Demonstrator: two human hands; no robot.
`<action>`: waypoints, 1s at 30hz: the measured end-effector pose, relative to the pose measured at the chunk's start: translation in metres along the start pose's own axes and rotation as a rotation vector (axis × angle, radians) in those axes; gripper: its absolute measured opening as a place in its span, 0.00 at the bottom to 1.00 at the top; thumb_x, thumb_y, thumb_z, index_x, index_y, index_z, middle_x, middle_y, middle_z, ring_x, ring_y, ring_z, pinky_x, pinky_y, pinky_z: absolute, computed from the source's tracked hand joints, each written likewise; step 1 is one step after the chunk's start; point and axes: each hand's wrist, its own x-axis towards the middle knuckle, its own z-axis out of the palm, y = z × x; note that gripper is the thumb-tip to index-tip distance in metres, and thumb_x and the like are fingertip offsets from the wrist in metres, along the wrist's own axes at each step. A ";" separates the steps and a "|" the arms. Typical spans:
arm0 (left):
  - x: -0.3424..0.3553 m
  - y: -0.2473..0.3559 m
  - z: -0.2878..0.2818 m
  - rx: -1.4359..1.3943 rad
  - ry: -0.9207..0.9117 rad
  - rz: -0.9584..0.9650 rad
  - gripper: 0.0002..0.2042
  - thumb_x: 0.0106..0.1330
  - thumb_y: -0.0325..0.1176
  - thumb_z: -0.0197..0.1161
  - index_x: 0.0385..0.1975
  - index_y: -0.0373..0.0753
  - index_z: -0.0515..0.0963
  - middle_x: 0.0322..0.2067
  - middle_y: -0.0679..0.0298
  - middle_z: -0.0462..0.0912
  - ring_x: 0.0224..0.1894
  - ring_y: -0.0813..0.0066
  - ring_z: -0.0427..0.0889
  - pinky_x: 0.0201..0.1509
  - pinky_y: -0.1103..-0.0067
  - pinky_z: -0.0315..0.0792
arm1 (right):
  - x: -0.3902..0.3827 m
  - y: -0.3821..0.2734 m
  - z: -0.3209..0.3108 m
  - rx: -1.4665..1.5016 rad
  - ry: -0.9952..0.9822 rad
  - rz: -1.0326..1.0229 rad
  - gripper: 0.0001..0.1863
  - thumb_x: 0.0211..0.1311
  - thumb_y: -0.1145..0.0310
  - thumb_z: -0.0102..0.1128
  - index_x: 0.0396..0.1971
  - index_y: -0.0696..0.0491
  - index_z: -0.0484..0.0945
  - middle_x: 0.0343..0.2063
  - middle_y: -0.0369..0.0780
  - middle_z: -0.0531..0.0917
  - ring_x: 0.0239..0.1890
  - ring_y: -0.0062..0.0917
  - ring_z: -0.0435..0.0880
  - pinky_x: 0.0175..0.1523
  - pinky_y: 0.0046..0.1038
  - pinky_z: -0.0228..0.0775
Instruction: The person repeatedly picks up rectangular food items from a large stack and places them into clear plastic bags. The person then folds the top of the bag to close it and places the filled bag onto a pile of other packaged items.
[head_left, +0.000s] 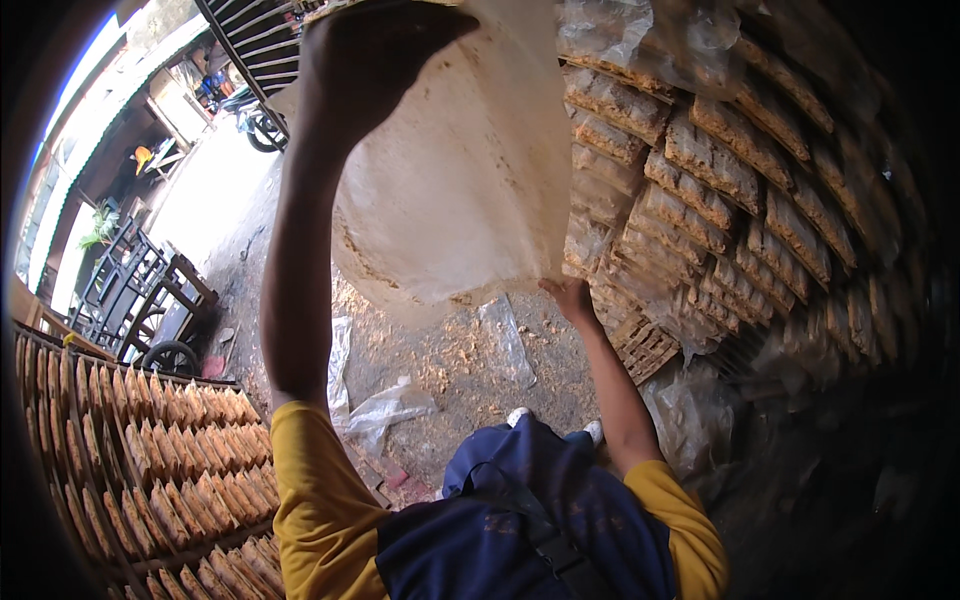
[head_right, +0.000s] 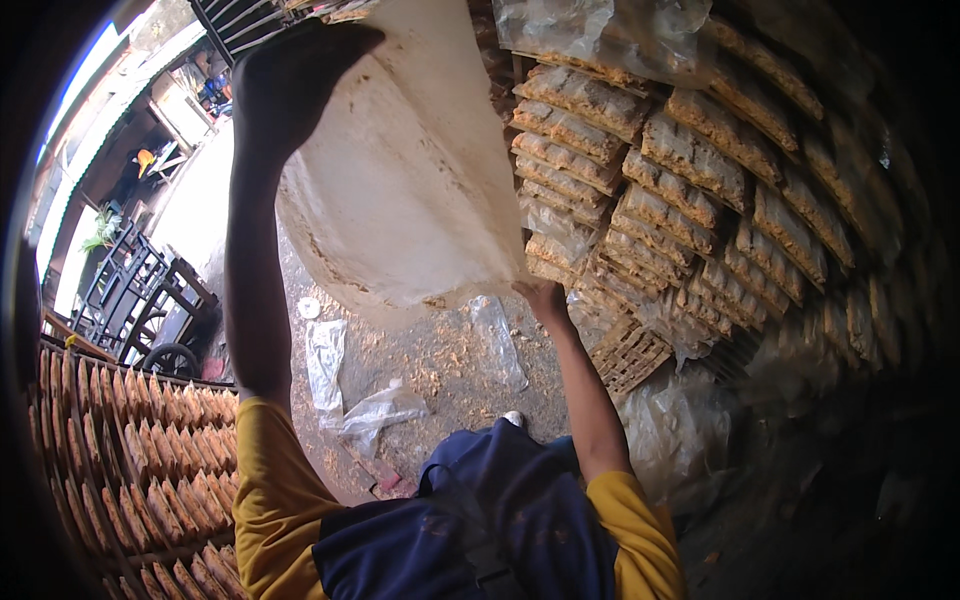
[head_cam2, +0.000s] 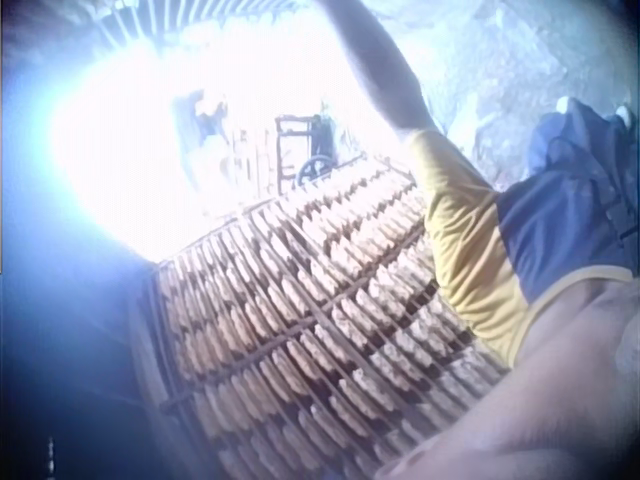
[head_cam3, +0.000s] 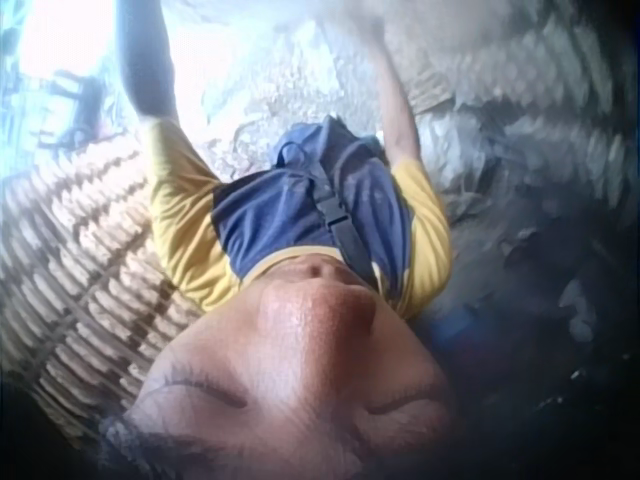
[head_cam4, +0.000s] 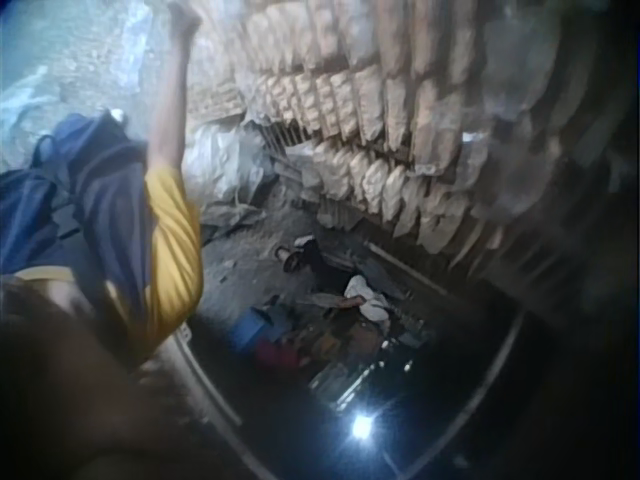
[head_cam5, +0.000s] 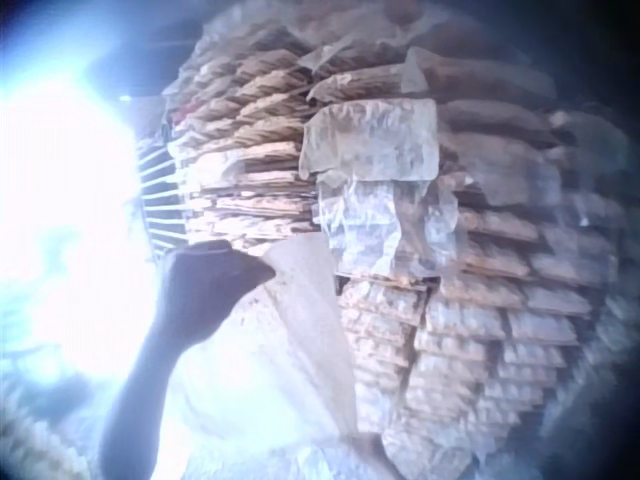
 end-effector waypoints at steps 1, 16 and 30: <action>0.004 -0.016 -0.002 0.180 0.047 0.173 0.07 0.67 0.32 0.63 0.40 0.47 0.88 0.39 0.70 0.89 0.38 0.76 0.88 0.42 0.82 0.81 | -0.005 0.014 0.000 -0.070 -0.041 -0.001 0.19 0.55 0.56 0.71 0.40 0.55 0.87 0.34 0.40 0.89 0.40 0.25 0.86 0.44 0.29 0.75; -0.071 0.076 0.116 -0.580 -0.165 -0.044 0.04 0.58 0.36 0.71 0.31 0.48 0.88 0.27 0.68 0.85 0.27 0.73 0.85 0.29 0.77 0.78 | -0.034 -0.200 -0.117 -0.125 0.447 -0.952 0.65 0.40 0.48 0.80 0.74 0.54 0.46 0.67 0.50 0.65 0.70 0.40 0.63 0.73 0.42 0.52; -0.184 -0.001 0.090 -0.433 -0.563 -0.628 0.12 0.58 0.41 0.72 0.36 0.43 0.87 0.33 0.61 0.88 0.40 0.67 0.86 0.47 0.73 0.77 | -0.052 -0.156 -0.171 -0.092 0.536 -0.733 0.07 0.50 0.77 0.71 0.31 0.54 0.83 0.28 0.35 0.85 0.34 0.24 0.83 0.43 0.23 0.71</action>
